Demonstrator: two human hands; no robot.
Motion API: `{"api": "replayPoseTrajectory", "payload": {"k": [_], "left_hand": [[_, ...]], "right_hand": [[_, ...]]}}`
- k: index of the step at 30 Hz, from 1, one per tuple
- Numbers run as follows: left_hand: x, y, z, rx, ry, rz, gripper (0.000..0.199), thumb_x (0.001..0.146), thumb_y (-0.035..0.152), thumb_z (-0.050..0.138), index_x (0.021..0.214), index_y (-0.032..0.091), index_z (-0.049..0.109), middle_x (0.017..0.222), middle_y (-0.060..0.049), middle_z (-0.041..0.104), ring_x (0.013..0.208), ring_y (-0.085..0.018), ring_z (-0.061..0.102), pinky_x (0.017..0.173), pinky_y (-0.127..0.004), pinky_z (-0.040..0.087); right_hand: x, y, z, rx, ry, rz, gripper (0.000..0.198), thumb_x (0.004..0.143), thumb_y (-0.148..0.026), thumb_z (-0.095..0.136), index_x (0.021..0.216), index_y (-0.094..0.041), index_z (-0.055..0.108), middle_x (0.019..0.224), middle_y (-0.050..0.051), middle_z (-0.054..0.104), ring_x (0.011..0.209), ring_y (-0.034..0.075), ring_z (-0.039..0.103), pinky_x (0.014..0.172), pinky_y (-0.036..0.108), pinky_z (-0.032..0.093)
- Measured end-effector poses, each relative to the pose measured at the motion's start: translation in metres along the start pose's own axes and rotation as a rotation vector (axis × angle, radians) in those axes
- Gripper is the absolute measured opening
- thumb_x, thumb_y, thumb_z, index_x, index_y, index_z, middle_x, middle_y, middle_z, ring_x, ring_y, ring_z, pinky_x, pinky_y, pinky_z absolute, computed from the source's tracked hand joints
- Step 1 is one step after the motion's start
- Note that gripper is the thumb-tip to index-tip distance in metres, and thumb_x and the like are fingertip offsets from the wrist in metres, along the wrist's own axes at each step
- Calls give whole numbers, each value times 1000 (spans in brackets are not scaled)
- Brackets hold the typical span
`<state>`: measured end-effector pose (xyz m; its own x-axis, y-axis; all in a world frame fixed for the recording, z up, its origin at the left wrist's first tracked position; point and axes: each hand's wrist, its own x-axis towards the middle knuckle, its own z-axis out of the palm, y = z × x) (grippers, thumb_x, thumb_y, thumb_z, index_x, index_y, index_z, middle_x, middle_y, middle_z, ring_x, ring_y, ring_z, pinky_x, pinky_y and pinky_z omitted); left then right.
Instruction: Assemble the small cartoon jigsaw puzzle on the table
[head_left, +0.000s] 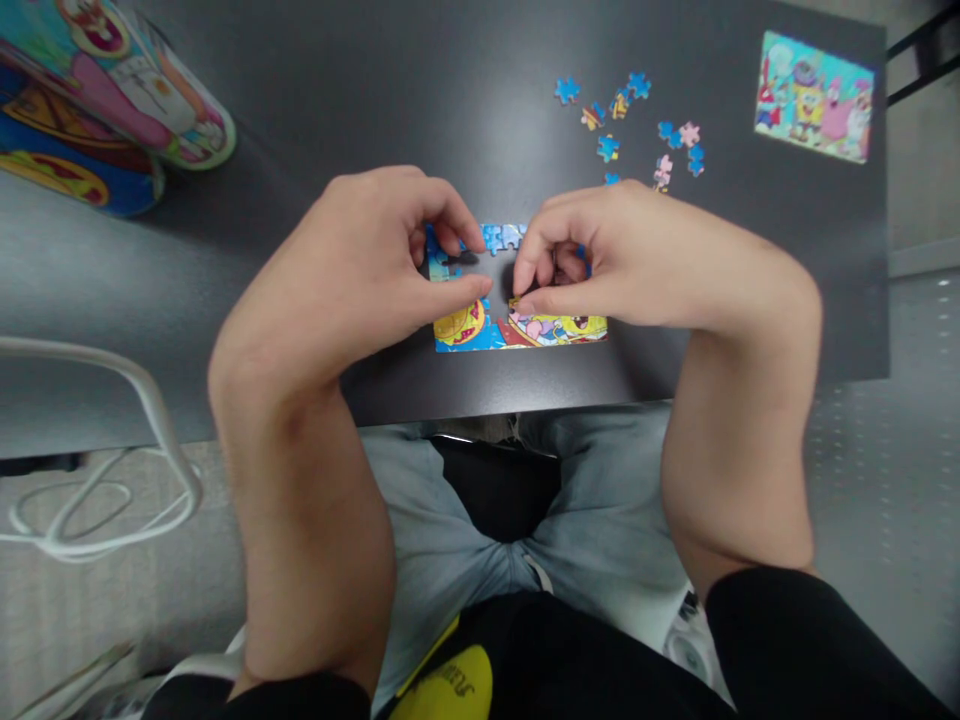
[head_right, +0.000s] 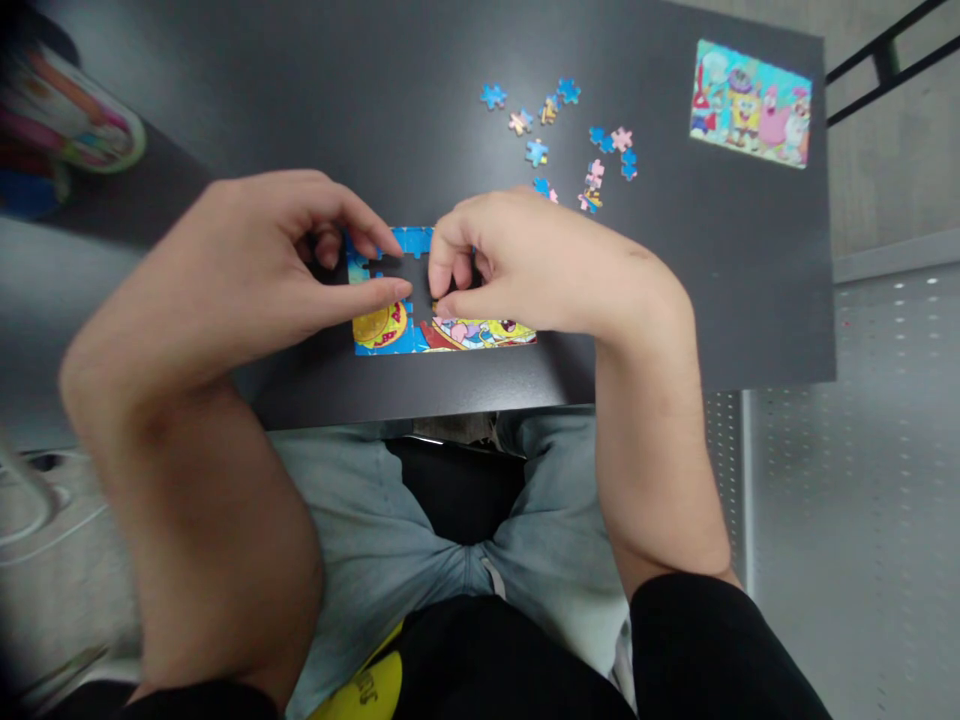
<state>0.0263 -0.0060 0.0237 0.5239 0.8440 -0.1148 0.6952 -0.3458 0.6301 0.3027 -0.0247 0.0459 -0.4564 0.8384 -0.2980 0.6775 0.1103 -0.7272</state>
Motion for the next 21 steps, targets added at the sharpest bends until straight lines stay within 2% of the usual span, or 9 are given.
{"api": "replayPoseTrajectory", "payload": {"k": [8, 14, 17, 19, 21], "left_hand": [[3, -4, 1, -51, 0, 31, 28, 100, 47, 86, 119, 27, 89, 121, -5, 84, 106, -30, 78, 97, -44, 56], [3, -2, 2, -74, 8, 19, 30, 97, 52, 83, 114, 28, 87, 120, -6, 84, 107, -31, 78, 103, -47, 58], [4, -3, 3, -83, 24, 20, 32, 96, 56, 82, 112, 29, 88, 118, -6, 85, 107, -32, 78, 105, -48, 60], [5, -4, 3, -75, 38, 13, 33, 96, 60, 82, 109, 31, 87, 112, -6, 85, 104, -33, 77, 100, -48, 62], [6, -7, 4, -57, 49, 3, 34, 95, 63, 83, 108, 32, 87, 108, -7, 84, 101, -33, 76, 94, -47, 61]], "right_hand": [[3, -1, 6, -110, -18, -43, 26, 94, -2, 98, 91, -27, 91, 85, -2, 77, 74, 19, 65, 74, 41, 45], [-2, -2, 0, -158, -41, -67, 16, 102, -12, 93, 100, -28, 93, 98, 3, 83, 85, 23, 72, 76, 40, 53], [-15, 1, -13, -99, 84, -82, 13, 105, -16, 91, 102, -29, 89, 99, 4, 83, 87, 26, 72, 82, 43, 56], [-26, 9, -25, -45, 252, -43, 10, 112, -31, 93, 106, -30, 86, 98, 5, 82, 89, 28, 72, 85, 45, 58], [-35, 24, -39, 1, 473, -5, 23, 113, -46, 97, 106, -31, 82, 101, 6, 81, 92, 28, 70, 88, 45, 57]]}}
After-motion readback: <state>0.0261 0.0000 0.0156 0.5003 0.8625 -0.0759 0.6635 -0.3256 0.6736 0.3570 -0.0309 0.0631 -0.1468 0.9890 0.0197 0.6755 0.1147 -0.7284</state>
